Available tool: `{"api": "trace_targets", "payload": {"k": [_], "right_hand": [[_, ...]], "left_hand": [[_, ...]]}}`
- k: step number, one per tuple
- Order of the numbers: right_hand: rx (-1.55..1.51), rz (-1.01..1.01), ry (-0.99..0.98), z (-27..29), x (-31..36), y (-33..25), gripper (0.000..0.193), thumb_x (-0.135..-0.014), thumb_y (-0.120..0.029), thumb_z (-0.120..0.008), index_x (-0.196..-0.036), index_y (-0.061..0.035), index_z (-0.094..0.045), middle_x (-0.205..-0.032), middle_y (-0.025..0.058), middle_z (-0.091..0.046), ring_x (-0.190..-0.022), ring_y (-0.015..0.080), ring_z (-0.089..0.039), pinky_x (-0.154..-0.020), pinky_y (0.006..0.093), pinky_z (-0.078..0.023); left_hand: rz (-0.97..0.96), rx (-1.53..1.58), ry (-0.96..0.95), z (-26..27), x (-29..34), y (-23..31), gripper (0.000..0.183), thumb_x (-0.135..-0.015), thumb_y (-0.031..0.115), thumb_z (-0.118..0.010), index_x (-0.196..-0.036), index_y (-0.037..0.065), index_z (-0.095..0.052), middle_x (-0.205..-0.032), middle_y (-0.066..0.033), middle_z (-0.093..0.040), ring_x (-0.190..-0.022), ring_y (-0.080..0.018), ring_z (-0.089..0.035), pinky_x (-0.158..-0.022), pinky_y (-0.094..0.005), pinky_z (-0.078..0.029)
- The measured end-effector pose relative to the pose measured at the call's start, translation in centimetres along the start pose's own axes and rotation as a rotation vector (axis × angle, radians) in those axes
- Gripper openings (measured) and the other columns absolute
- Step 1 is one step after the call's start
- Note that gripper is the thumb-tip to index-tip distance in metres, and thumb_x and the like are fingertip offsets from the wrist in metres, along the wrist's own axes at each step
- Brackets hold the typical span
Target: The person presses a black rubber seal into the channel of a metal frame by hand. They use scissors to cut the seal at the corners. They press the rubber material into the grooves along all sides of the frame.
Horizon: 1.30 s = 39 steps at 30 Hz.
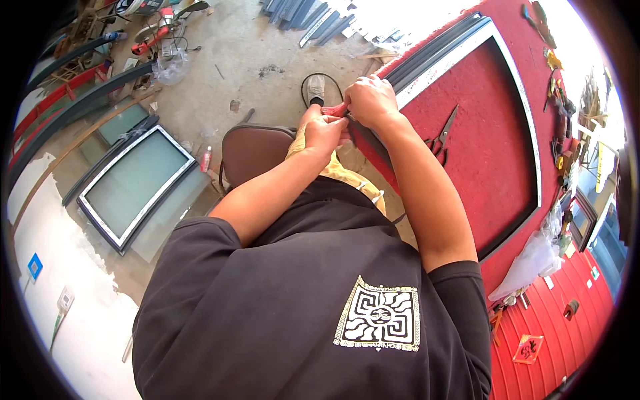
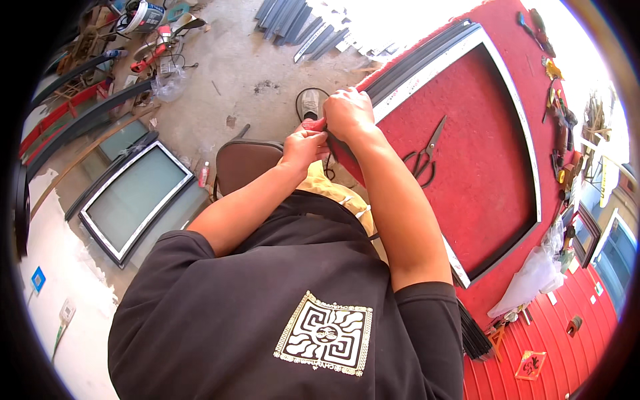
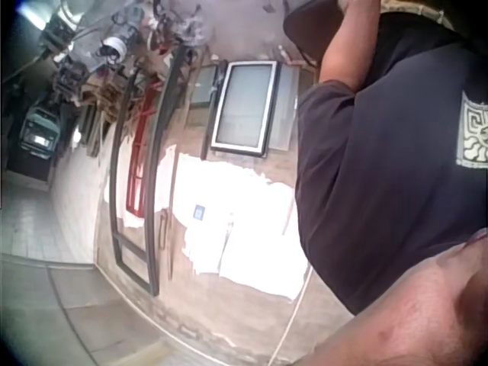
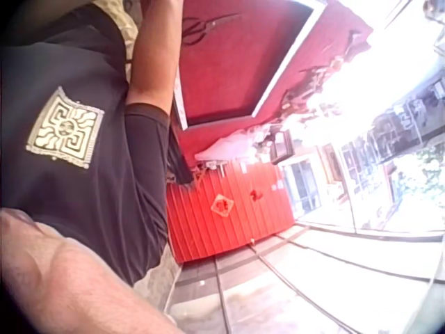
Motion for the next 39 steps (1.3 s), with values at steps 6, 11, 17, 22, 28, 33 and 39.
{"api": "trace_targets", "payload": {"k": [6,11,17,22,28,33,39], "right_hand": [[-0.047,0.023,-0.075,-0.4,-0.3,0.3,0.012,-0.085,-0.024,-0.081,-0.094,-0.0191,-0.087,-0.106,0.0090,-0.082,-0.113,0.0325,-0.074,-0.104,0.0456,-0.055],[-0.004,0.020,-0.040,-0.5,-1.0,0.3,0.011,-0.084,-0.027,-0.086,-0.092,-0.0187,-0.087,-0.101,0.0095,-0.082,-0.109,0.0331,-0.075,-0.103,0.0458,-0.055],[-0.025,-0.025,-0.128,-0.2,-1.0,0.0,0.014,-0.084,-0.029,-0.089,-0.093,-0.0183,-0.087,-0.104,0.0095,-0.083,-0.110,0.0331,-0.075,-0.098,0.0458,-0.056],[-0.054,-0.015,-0.188,-0.9,-1.7,1.9,0.017,-0.086,-0.029,-0.084,-0.098,-0.0188,-0.090,-0.109,0.0114,-0.084,-0.112,0.0311,-0.078,-0.099,0.0454,-0.056],[0.039,-0.047,-0.143,0.9,-1.3,1.4,0.019,-0.088,-0.029,-0.084,-0.102,-0.0165,-0.089,-0.114,0.0107,-0.084,-0.116,0.0305,-0.077,-0.100,0.0442,-0.057],[0.021,-0.129,-0.149,0.0,-1.0,2.4,0.026,-0.090,-0.027,-0.085,-0.111,-0.0120,-0.087,-0.125,0.0106,-0.082,-0.121,0.0304,-0.075,-0.104,0.0439,-0.056],[0.078,-0.222,-0.156,-0.1,-2.3,2.4,0.026,-0.091,-0.027,-0.085,-0.113,-0.0116,-0.087,-0.127,0.0103,-0.082,-0.124,0.0295,-0.074,-0.106,0.0437,-0.055]], "left_hand": [[0.024,-0.020,-0.008,-0.3,-0.1,0.1,0.016,-0.103,0.019,-0.079,-0.105,0.004,-0.072,-0.097,-0.0085,-0.078,-0.078,-0.0203,-0.078,-0.071,-0.0340,-0.066],[0.047,-0.001,-0.025,-0.6,0.2,0.3,0.015,-0.102,0.018,-0.078,-0.105,0.004,-0.072,-0.096,-0.0081,-0.078,-0.078,-0.0212,-0.079,-0.072,-0.0348,-0.065],[0.060,-0.053,-0.024,-0.8,0.2,1.0,0.010,-0.102,0.016,-0.077,-0.107,0.008,-0.072,-0.096,-0.0074,-0.078,-0.080,-0.0222,-0.080,-0.072,-0.0355,-0.065],[0.045,-0.048,-0.029,-1.2,0.2,0.8,0.013,-0.104,0.018,-0.075,-0.108,0.006,-0.072,-0.099,-0.0093,-0.078,-0.083,-0.0234,-0.080,-0.075,-0.0366,-0.066],[0.069,-0.002,-0.010,-1.2,0.2,0.4,0.016,-0.105,0.016,-0.074,-0.108,0.001,-0.073,-0.098,-0.0121,-0.080,-0.084,-0.0245,-0.081,-0.072,-0.0349,-0.066],[0.097,-0.063,-0.032,-0.9,-0.1,0.2,0.019,-0.107,0.017,-0.072,-0.115,0.000,-0.070,-0.107,-0.0141,-0.080,-0.092,-0.0255,-0.081,-0.078,-0.0368,-0.067],[0.084,-0.015,-0.047,-1.3,0.2,0.7,0.021,-0.107,0.016,-0.071,-0.119,-0.002,-0.070,-0.108,-0.0162,-0.079,-0.095,-0.0277,-0.081,-0.081,-0.0379,-0.068]]}}
Point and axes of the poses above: each hand's wrist, its own x-axis away from the middle knuckle, its own z-axis out of the back of the hand, y = z × x, the point moved 9 cm from there along -x, towards the middle knuckle
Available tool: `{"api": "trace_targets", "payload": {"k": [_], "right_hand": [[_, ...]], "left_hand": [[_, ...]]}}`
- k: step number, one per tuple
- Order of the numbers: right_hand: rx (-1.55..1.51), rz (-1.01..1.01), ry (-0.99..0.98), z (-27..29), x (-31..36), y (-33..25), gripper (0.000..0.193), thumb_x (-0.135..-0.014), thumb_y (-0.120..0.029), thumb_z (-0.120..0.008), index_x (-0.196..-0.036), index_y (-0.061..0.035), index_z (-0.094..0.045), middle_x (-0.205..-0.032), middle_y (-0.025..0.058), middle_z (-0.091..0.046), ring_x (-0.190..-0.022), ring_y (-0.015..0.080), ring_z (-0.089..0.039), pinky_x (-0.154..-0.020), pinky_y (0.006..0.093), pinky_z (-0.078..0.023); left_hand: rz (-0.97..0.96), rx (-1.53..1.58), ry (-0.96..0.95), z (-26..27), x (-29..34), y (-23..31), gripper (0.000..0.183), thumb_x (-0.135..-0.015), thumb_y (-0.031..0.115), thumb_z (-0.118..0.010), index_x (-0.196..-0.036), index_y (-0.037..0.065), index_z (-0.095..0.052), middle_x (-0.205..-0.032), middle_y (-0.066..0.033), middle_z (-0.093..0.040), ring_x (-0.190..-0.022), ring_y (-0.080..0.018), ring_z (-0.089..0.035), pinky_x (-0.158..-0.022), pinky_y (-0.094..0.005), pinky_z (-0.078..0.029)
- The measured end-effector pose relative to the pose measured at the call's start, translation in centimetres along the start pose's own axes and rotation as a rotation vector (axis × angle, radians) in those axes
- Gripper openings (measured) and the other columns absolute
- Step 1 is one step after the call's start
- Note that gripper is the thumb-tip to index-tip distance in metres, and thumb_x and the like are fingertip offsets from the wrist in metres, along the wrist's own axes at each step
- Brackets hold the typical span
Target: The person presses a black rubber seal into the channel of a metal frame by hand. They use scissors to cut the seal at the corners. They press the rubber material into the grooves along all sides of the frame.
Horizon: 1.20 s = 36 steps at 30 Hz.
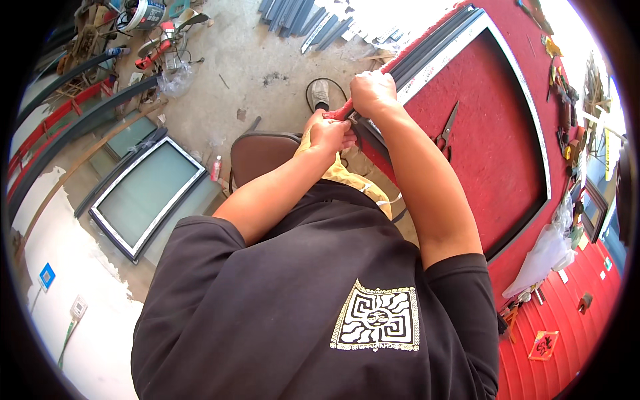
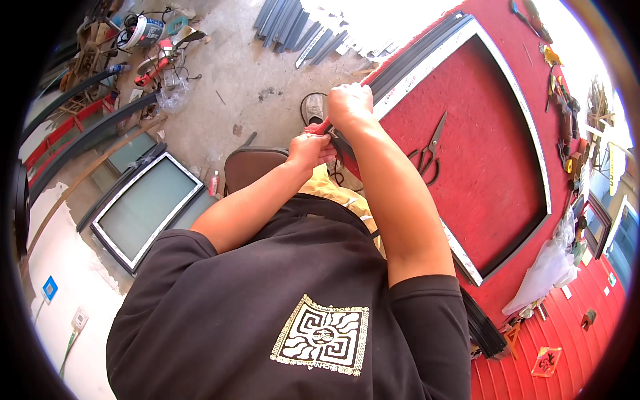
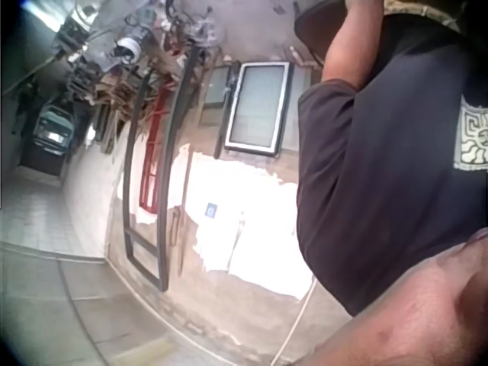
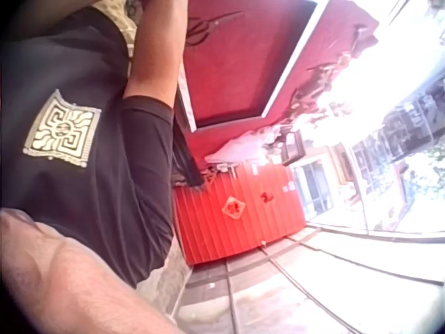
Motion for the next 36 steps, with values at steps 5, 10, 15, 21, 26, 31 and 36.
{"api": "trace_targets", "payload": {"k": [5,10,15,21,26,31,36], "right_hand": [[-0.015,0.157,0.176,0.9,1.0,1.5,0.014,-0.094,-0.021,-0.077,-0.101,-0.0150,-0.087,-0.111,0.0117,-0.083,-0.106,0.0334,-0.078,-0.095,0.0462,-0.059],[-0.401,0.201,0.686,3.6,9.7,0.8,0.013,-0.097,-0.022,-0.076,-0.099,-0.0095,-0.078,-0.096,0.0127,-0.078,-0.093,0.0323,-0.077,-0.084,0.0485,-0.059],[-0.957,-0.155,0.417,-4.8,18.0,0.6,0.030,-0.099,-0.020,-0.079,-0.123,-0.0020,-0.077,-0.102,0.0151,-0.081,-0.090,0.0325,-0.079,-0.083,0.0417,-0.061],[-1.299,-0.227,0.339,-14.3,16.8,1.0,0.055,-0.097,-0.036,-0.082,-0.136,0.0002,-0.071,-0.099,0.0150,-0.079,-0.091,0.0284,-0.077,-0.084,0.0432,-0.059],[-1.335,-0.237,0.093,-17.6,15.8,0.9,0.047,-0.098,-0.039,-0.082,-0.126,-0.0017,-0.074,-0.091,0.0126,-0.072,-0.084,0.0259,-0.070,-0.082,0.0390,-0.057],[-1.458,-0.035,0.078,-16.7,17.2,-0.8,0.030,-0.106,-0.033,-0.076,-0.110,-0.0040,-0.070,-0.096,0.0063,-0.069,-0.094,0.0204,-0.067,-0.089,0.0343,-0.053],[-2.073,-0.188,-0.061,-18.3,18.9,-0.4,0.023,-0.111,-0.026,-0.072,-0.109,-0.0045,-0.067,-0.094,0.0024,-0.069,-0.089,0.0125,-0.066,-0.082,0.0330,-0.053]], "left_hand": [[-0.001,0.000,-0.002,0.1,-0.3,-0.1,0.021,-0.108,0.015,-0.070,-0.120,-0.002,-0.071,-0.108,-0.0155,-0.079,-0.095,-0.0274,-0.081,-0.084,-0.0387,-0.068],[-0.004,0.015,0.021,0.5,-0.5,-0.4,0.020,-0.108,0.014,-0.070,-0.120,-0.001,-0.071,-0.107,-0.0140,-0.080,-0.095,-0.0268,-0.081,-0.084,-0.0392,-0.068],[0.029,0.038,0.003,0.5,-0.8,-0.6,0.021,-0.109,0.015,-0.069,-0.122,-0.001,-0.072,-0.113,-0.0161,-0.080,-0.101,-0.0287,-0.080,-0.089,-0.0424,-0.069],[0.116,0.034,-0.041,0.0,-0.4,0.0,0.022,-0.111,0.016,-0.064,-0.123,-0.001,-0.072,-0.116,-0.0163,-0.080,-0.106,-0.0299,-0.080,-0.092,-0.0420,-0.068],[0.106,0.000,-0.009,0.1,-0.1,0.4,0.020,-0.112,0.014,-0.063,-0.122,0.000,-0.073,-0.114,-0.0147,-0.080,-0.104,-0.0282,-0.079,-0.090,-0.0415,-0.067],[0.089,0.011,-0.002,0.3,-0.3,0.6,0.019,-0.111,0.013,-0.064,-0.121,0.000,-0.073,-0.113,-0.0148,-0.081,-0.101,-0.0272,-0.080,-0.088,-0.0402,-0.068],[0.088,0.018,-0.041,0.4,-0.8,-0.1,0.017,-0.112,0.015,-0.066,-0.122,0.002,-0.070,-0.114,-0.0126,-0.079,-0.102,-0.0254,-0.079,-0.092,-0.0384,-0.067]]}}
Point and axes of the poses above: each hand's wrist, its own x-axis away from the middle knuckle, its own z-axis out of the back of the hand, y = z × x, the point moved 9 cm from there along -x, towards the middle knuckle
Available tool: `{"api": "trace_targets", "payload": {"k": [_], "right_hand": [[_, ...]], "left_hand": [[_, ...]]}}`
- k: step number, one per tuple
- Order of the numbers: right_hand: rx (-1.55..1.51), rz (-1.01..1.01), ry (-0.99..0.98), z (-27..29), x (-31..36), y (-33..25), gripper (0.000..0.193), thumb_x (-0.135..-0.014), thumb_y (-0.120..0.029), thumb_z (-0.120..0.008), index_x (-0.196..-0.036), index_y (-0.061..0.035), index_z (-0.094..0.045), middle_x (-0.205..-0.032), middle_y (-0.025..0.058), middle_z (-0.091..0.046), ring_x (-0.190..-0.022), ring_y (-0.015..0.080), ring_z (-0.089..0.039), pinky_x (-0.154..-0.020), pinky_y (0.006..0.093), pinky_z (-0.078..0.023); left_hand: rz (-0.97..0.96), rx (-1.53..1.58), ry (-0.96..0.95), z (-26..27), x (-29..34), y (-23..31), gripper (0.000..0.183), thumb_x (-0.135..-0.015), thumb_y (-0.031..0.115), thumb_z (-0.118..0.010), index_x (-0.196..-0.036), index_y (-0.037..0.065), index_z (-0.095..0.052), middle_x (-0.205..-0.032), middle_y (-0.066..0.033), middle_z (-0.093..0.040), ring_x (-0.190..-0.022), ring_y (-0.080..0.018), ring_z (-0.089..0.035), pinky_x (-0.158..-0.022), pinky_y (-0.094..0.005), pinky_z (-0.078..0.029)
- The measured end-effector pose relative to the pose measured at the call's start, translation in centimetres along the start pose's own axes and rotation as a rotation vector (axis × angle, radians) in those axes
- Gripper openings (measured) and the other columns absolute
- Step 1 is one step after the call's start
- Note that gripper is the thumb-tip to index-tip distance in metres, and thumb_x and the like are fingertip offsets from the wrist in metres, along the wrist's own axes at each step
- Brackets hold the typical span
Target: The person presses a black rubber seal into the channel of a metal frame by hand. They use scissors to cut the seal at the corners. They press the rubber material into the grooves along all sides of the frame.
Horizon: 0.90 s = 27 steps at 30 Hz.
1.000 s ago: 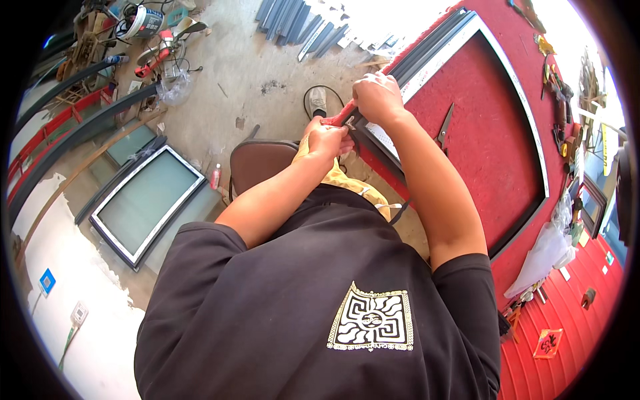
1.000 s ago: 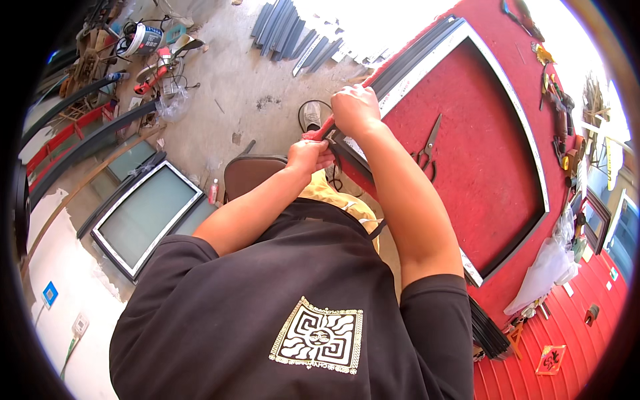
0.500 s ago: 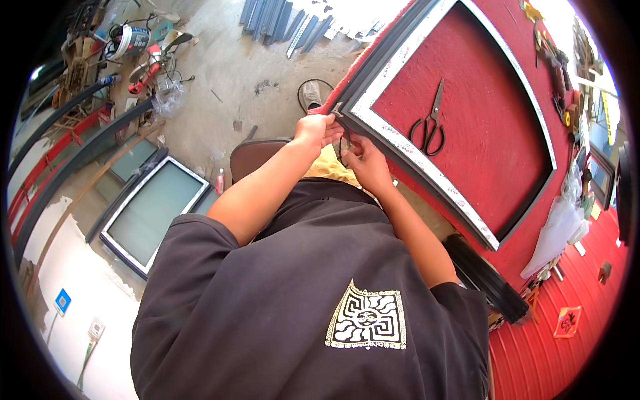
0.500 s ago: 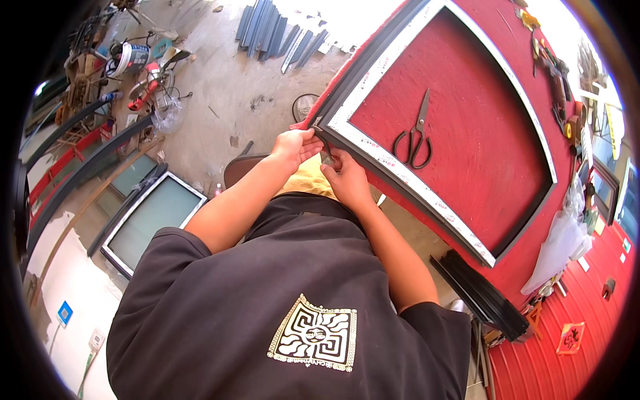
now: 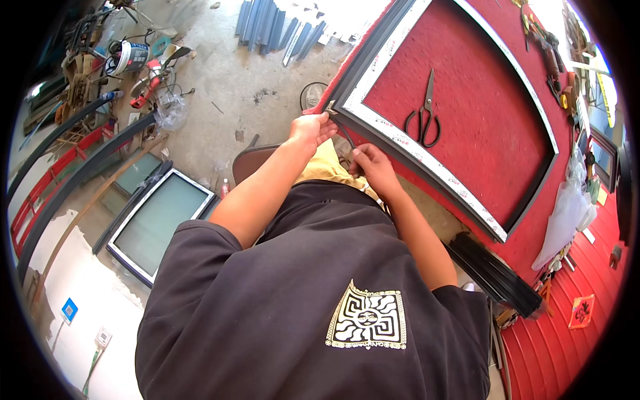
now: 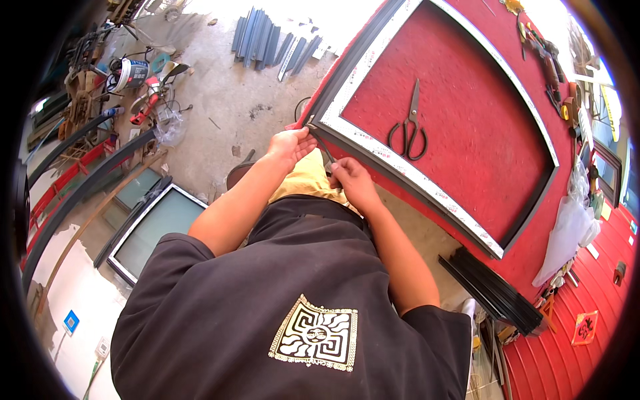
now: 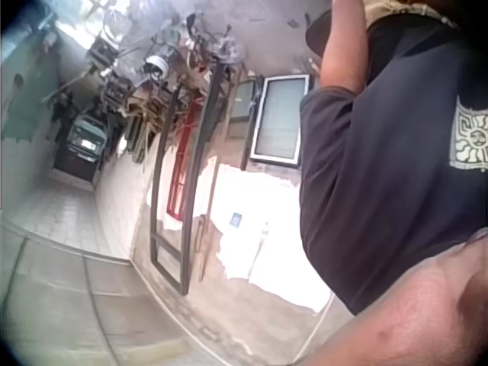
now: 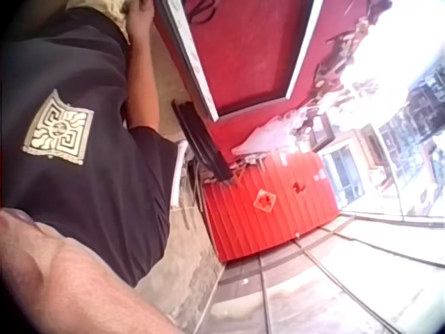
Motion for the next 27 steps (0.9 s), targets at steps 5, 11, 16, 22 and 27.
{"api": "trace_targets", "payload": {"k": [5,11,16,22,27], "right_hand": [[0.651,0.382,0.561,2.1,2.6,-5.4,0.022,-0.101,-0.024,-0.082,-0.100,-0.0036,-0.073,-0.082,0.0075,-0.076,-0.071,0.0211,-0.072,-0.069,0.0375,-0.056],[0.906,0.599,0.718,0.8,4.3,-8.2,0.019,-0.095,-0.024,-0.085,-0.097,-0.0079,-0.076,-0.086,0.0133,-0.078,-0.073,0.0334,-0.075,-0.068,0.0423,-0.057],[0.957,0.639,0.727,0.7,4.1,-8.5,0.021,-0.095,-0.028,-0.086,-0.096,-0.0098,-0.075,-0.085,0.0126,-0.078,-0.074,0.0350,-0.075,-0.067,0.0443,-0.057],[0.991,0.599,0.727,1.0,3.6,-8.1,0.022,-0.095,-0.030,-0.085,-0.095,-0.0110,-0.075,-0.084,0.0123,-0.078,-0.075,0.0367,-0.075,-0.068,0.0461,-0.058],[1.095,0.585,0.722,1.1,3.1,-7.5,0.024,-0.096,-0.033,-0.084,-0.096,-0.0115,-0.075,-0.085,0.0131,-0.079,-0.077,0.0387,-0.076,-0.070,0.0493,-0.059]], "left_hand": [[-0.161,-0.068,-0.006,0.0,0.9,0.1,0.022,-0.110,0.017,-0.072,-0.123,-0.001,-0.069,-0.115,-0.0138,-0.080,-0.103,-0.0257,-0.080,-0.091,-0.0353,-0.069],[-0.144,-0.159,-0.027,-0.6,1.6,0.0,0.026,-0.108,0.021,-0.076,-0.123,0.001,-0.069,-0.114,-0.0136,-0.080,-0.098,-0.0233,-0.080,-0.087,-0.0347,-0.068],[-0.171,-0.164,0.023,-0.6,0.9,0.0,0.025,-0.108,0.021,-0.076,-0.117,-0.002,-0.070,-0.105,-0.0137,-0.080,-0.085,-0.0215,-0.080,-0.072,-0.0329,-0.065],[-0.236,-0.309,0.104,-0.5,1.5,1.1,0.023,-0.103,0.023,-0.080,-0.101,0.000,-0.076,-0.092,-0.0109,-0.080,-0.074,-0.0171,-0.076,-0.064,-0.0309,-0.060],[-0.260,-0.388,0.160,-0.7,1.5,1.6,0.024,-0.104,0.025,-0.080,-0.100,0.001,-0.077,-0.091,-0.0099,-0.080,-0.073,-0.0168,-0.075,-0.063,-0.0298,-0.059]]}}
Point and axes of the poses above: each hand's wrist, its own x-axis away from the middle knuckle, its own z-axis out of the back of the hand, y = z × x, the point moved 9 cm from there along -x, towards the middle knuckle
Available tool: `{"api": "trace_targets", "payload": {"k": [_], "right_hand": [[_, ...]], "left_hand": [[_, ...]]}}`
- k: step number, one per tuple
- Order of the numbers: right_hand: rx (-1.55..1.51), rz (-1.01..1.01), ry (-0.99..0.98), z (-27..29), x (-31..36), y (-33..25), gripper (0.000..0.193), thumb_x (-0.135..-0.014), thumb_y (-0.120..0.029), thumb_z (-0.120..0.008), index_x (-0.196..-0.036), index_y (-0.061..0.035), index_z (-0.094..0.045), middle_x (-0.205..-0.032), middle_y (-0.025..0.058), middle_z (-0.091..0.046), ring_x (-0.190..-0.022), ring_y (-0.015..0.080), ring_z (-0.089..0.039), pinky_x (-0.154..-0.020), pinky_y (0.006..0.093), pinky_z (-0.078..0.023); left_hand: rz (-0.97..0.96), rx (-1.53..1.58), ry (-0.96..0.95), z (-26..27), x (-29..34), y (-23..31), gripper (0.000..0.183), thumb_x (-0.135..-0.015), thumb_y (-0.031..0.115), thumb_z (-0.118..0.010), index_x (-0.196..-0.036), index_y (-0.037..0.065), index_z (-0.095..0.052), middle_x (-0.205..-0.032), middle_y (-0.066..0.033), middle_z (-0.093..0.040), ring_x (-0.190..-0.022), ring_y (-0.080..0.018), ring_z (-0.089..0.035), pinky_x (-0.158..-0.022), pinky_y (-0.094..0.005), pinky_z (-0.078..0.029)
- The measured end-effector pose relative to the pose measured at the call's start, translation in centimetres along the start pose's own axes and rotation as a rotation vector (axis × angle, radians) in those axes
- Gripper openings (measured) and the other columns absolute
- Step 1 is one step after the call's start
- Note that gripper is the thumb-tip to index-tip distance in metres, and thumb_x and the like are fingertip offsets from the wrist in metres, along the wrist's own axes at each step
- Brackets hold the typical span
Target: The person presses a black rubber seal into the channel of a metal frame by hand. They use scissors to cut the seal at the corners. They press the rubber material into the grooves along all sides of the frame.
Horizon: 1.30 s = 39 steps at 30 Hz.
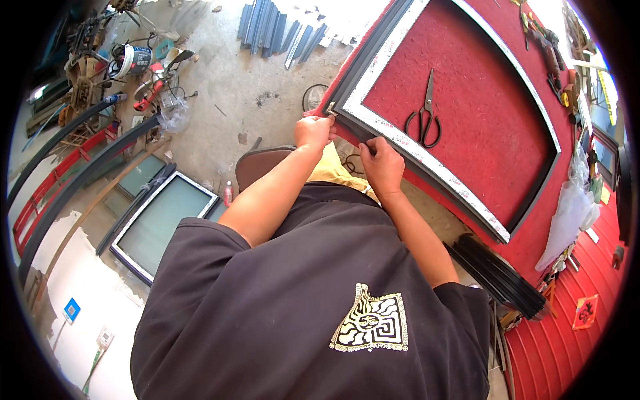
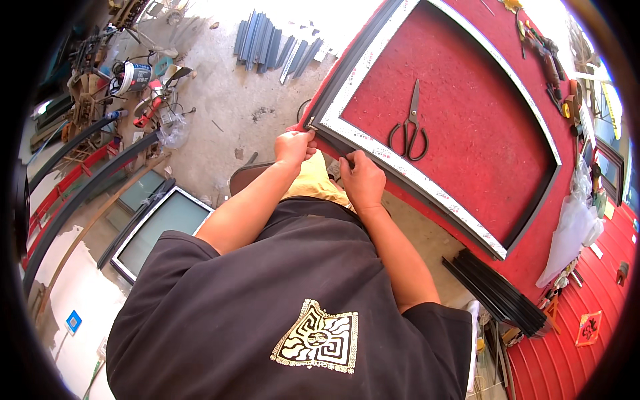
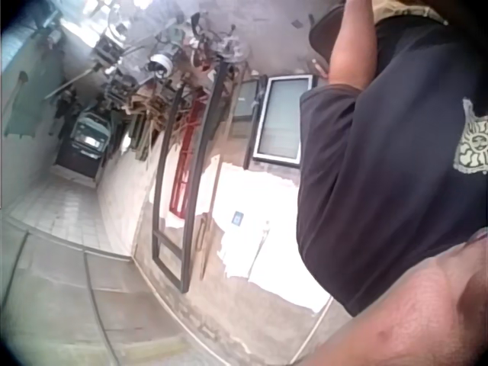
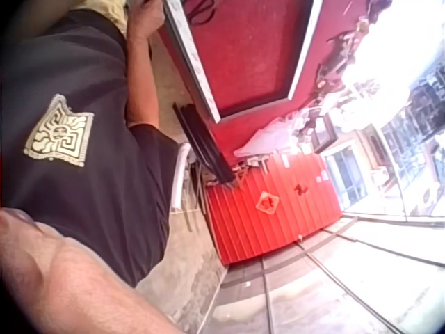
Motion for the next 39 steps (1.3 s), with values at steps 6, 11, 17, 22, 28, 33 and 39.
{"api": "trace_targets", "payload": {"k": [6,11,17,22,28,33,39], "right_hand": [[0.028,0.025,0.030,-0.5,0.0,0.7,0.024,-0.096,-0.033,-0.084,-0.096,-0.0111,-0.075,-0.086,0.0135,-0.079,-0.077,0.0390,-0.076,-0.069,0.0498,-0.059],[0.008,0.061,0.051,-0.6,0.5,0.7,0.023,-0.096,-0.032,-0.084,-0.097,-0.0108,-0.074,-0.087,0.0130,-0.079,-0.076,0.0387,-0.076,-0.068,0.0492,-0.059],[-0.013,0.081,0.080,-0.2,0.3,0.3,0.022,-0.097,-0.031,-0.084,-0.096,-0.0114,-0.074,-0.087,0.0116,-0.079,-0.075,0.0383,-0.075,-0.067,0.0483,-0.059],[0.012,0.085,0.078,-0.1,0.0,0.3,0.021,-0.097,-0.031,-0.084,-0.095,-0.0125,-0.076,-0.086,0.0110,-0.078,-0.075,0.0380,-0.075,-0.066,0.0479,-0.059],[0.035,0.119,0.120,-0.2,0.0,0.2,0.021,-0.097,-0.032,-0.084,-0.095,-0.0127,-0.076,-0.085,0.0113,-0.078,-0.075,0.0379,-0.075,-0.066,0.0479,-0.059],[0.069,0.151,0.112,-0.4,0.0,-0.1,0.017,-0.097,-0.031,-0.083,-0.099,-0.0143,-0.078,-0.086,0.0108,-0.078,-0.076,0.0369,-0.076,-0.066,0.0475,-0.059],[0.118,0.255,0.137,-0.5,0.2,-0.5,0.015,-0.099,-0.029,-0.079,-0.109,-0.0186,-0.082,-0.086,0.0091,-0.077,-0.075,0.0339,-0.075,-0.067,0.0460,-0.059]], "left_hand": [[0.005,-0.023,-0.021,-0.1,-0.2,0.0,0.025,-0.104,0.025,-0.079,-0.102,0.000,-0.076,-0.090,-0.0094,-0.079,-0.073,-0.0156,-0.076,-0.063,-0.0285,-0.059],[-0.075,0.042,-0.034,0.7,-0.3,0.4,0.029,-0.106,0.025,-0.075,-0.102,-0.003,-0.077,-0.090,-0.0116,-0.081,-0.070,-0.0167,-0.076,-0.060,-0.0303,-0.060],[0.036,0.099,-0.032,0.4,-1.0,0.0,0.026,-0.111,0.025,-0.068,-0.107,0.000,-0.075,-0.093,-0.0120,-0.080,-0.073,-0.0187,-0.077,-0.064,-0.0313,-0.061],[0.030,0.178,-0.052,0.7,-0.5,-0.7,0.027,-0.110,0.025,-0.069,-0.107,-0.001,-0.075,-0.091,-0.0127,-0.081,-0.072,-0.0188,-0.077,-0.062,-0.0310,-0.060],[-0.097,0.031,-0.075,0.6,-0.2,0.7,0.029,-0.108,0.027,-0.074,-0.104,-0.001,-0.076,-0.092,-0.0123,-0.081,-0.074,-0.0183,-0.077,-0.063,-0.0304,-0.061],[-0.015,0.027,-0.077,0.4,-1.0,0.6,0.028,-0.109,0.027,-0.075,-0.106,0.000,-0.074,-0.096,-0.0115,-0.080,-0.077,-0.0165,-0.077,-0.066,-0.0299,-0.062],[-0.150,-0.072,-0.023,0.9,-0.6,0.6,0.028,-0.108,0.026,-0.074,-0.100,-0.001,-0.077,-0.088,-0.0112,-0.082,-0.072,-0.0173,-0.078,-0.061,-0.0305,-0.060]]}}
Point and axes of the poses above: each hand's wrist, its own x-axis away from the middle knuckle, its own z-axis out of the back of the hand, y = z × x, the point moved 9 cm from there along -x, towards the middle knuckle
